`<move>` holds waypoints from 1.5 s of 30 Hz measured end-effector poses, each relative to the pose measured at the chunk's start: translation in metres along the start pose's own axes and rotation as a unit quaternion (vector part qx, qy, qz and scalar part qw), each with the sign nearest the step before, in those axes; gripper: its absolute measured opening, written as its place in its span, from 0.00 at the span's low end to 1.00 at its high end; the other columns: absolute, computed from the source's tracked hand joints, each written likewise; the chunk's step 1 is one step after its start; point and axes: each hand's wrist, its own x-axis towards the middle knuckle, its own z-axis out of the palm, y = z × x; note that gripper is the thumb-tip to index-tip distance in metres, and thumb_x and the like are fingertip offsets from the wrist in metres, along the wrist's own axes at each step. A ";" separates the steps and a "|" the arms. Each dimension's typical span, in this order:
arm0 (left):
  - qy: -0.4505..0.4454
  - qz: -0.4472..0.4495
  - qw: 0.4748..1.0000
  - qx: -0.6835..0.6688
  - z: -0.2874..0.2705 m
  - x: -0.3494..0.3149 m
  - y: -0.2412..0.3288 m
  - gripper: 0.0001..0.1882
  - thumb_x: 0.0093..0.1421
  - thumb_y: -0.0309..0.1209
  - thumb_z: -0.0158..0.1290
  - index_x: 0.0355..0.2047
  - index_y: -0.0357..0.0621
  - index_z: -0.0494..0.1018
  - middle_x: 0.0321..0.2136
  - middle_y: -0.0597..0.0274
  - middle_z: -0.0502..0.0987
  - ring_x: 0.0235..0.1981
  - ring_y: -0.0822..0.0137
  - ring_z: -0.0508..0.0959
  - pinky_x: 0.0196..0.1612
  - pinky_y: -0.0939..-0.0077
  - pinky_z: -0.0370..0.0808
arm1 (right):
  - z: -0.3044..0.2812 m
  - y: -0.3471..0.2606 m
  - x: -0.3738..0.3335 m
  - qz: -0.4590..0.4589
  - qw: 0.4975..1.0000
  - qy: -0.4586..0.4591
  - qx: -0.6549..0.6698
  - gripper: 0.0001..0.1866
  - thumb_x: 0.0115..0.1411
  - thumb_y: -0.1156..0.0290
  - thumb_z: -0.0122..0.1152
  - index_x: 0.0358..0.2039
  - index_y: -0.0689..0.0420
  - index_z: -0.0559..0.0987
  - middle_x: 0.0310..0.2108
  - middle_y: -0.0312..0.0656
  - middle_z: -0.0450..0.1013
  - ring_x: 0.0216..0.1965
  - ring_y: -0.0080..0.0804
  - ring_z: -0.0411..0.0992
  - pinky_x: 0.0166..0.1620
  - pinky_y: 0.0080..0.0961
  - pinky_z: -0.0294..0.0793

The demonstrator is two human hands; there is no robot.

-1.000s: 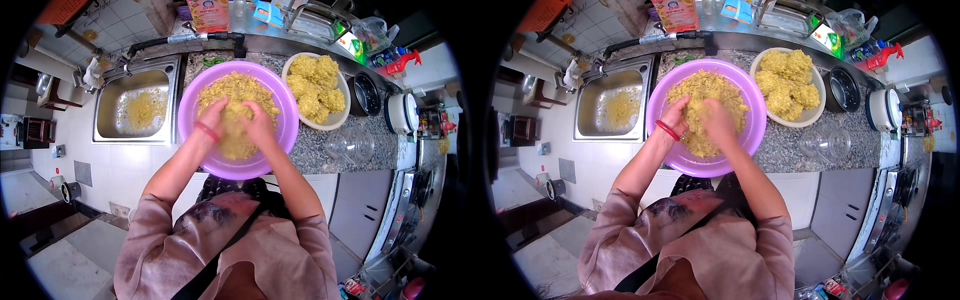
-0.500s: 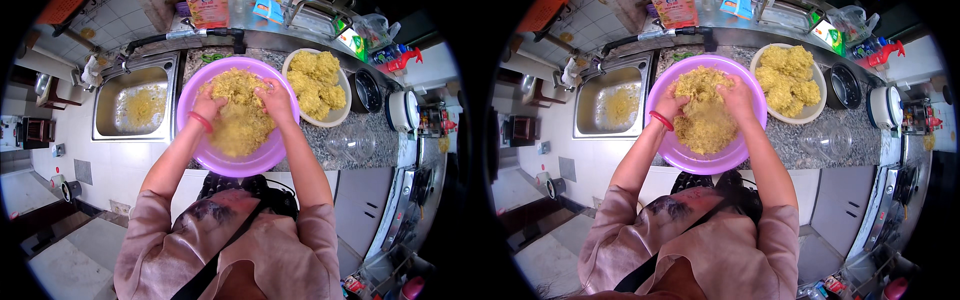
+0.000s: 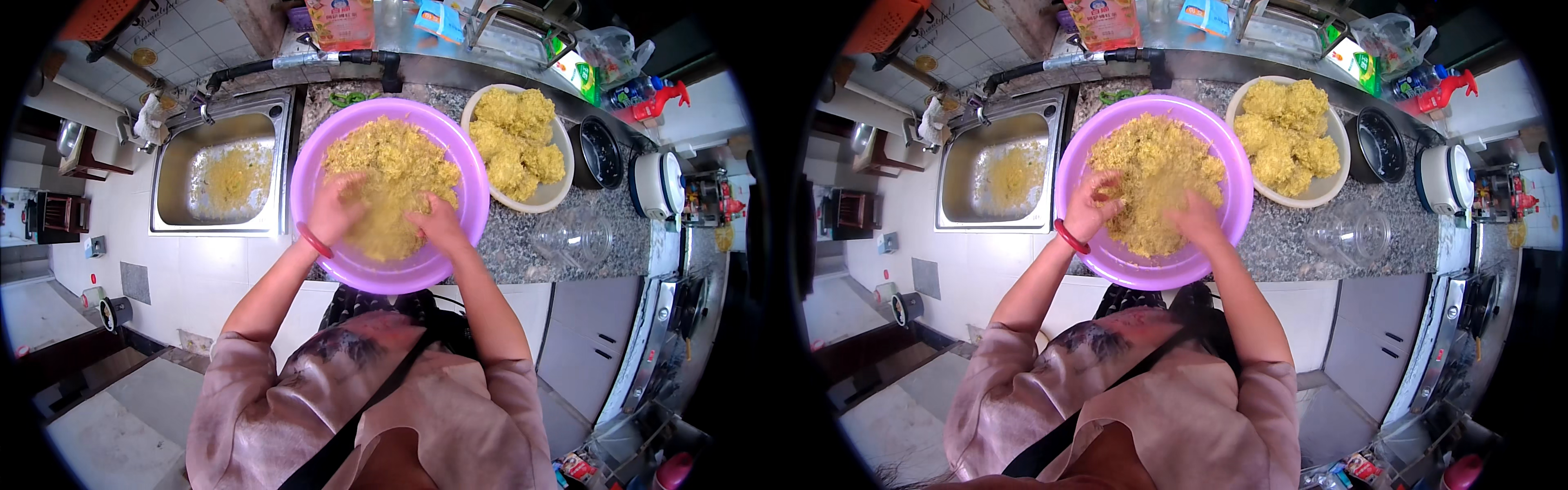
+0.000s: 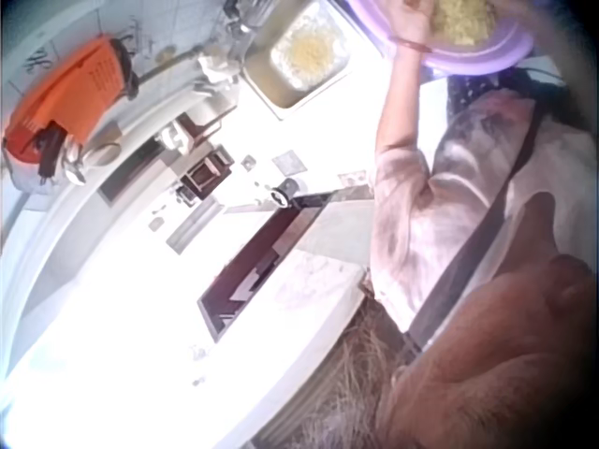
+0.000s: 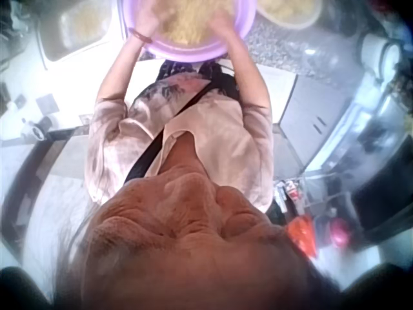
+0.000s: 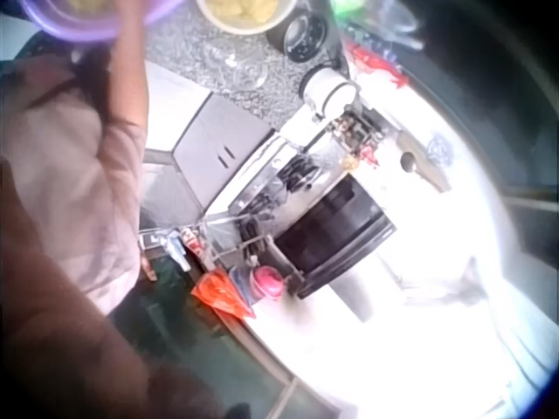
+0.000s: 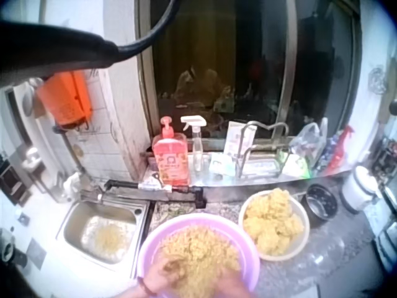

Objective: The person washes a yellow dough-like substance in a pink basin filled with water. They repeatedly knead and squeeze the mixture, then pour the cloudy water into the sink. The person refills the basin with fresh water and continues washing the dough by hand.

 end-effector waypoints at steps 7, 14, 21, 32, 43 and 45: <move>-0.053 -0.025 0.984 -0.166 0.035 -0.012 -0.023 0.21 0.52 0.23 0.56 0.47 0.38 0.66 0.31 0.62 0.74 0.30 0.76 0.74 0.32 0.81 0.74 | 0.031 -0.023 -0.014 -0.061 0.927 -0.063 0.364 0.30 0.51 0.74 0.55 0.56 0.59 0.61 0.49 0.49 0.64 0.37 0.32 0.72 0.34 0.24 0.76; -0.052 -0.271 0.868 -0.413 0.010 -0.009 -0.005 0.16 0.53 0.19 0.49 0.44 0.40 0.67 0.30 0.64 0.74 0.25 0.72 0.76 0.28 0.80 0.75 | 0.023 -0.041 -0.019 0.046 0.965 0.019 0.258 0.23 0.50 0.74 0.56 0.48 0.60 0.68 0.29 0.41 0.68 0.22 0.24 0.69 0.25 0.19 0.69; -0.021 -0.215 0.867 -0.449 -0.002 -0.004 -0.009 0.19 0.49 0.17 0.51 0.43 0.42 0.67 0.32 0.62 0.73 0.30 0.68 0.77 0.29 0.79 0.75 | 0.008 -0.035 -0.027 -0.161 0.913 0.186 -0.325 0.16 0.51 0.73 0.52 0.42 0.59 0.71 0.38 0.54 0.69 0.41 0.38 0.70 0.35 0.35 0.73; -0.036 0.037 0.997 0.050 0.026 0.005 0.005 0.22 0.48 0.20 0.58 0.46 0.42 0.70 0.43 0.59 0.68 0.42 0.71 0.71 0.37 0.81 0.72 | -0.015 0.007 0.000 -0.222 0.915 0.170 -0.291 0.12 0.56 0.67 0.49 0.38 0.59 0.72 0.31 0.52 0.72 0.31 0.37 0.73 0.31 0.33 0.72; -0.058 -0.197 0.913 -0.352 0.029 0.000 -0.003 0.17 0.51 0.17 0.50 0.43 0.40 0.66 0.32 0.64 0.74 0.25 0.74 0.75 0.26 0.83 0.72 | -0.001 -0.030 -0.022 -0.113 0.991 0.049 0.046 0.18 0.53 0.71 0.54 0.46 0.55 0.71 0.29 0.49 0.72 0.27 0.40 0.72 0.33 0.32 0.71; -0.041 -0.221 0.894 -0.388 0.025 -0.002 0.003 0.16 0.52 0.19 0.50 0.42 0.41 0.66 0.31 0.65 0.75 0.25 0.74 0.75 0.25 0.83 0.71 | -0.009 -0.039 -0.024 -0.095 0.993 0.052 -0.054 0.19 0.53 0.71 0.55 0.46 0.54 0.71 0.32 0.47 0.72 0.31 0.41 0.72 0.37 0.33 0.72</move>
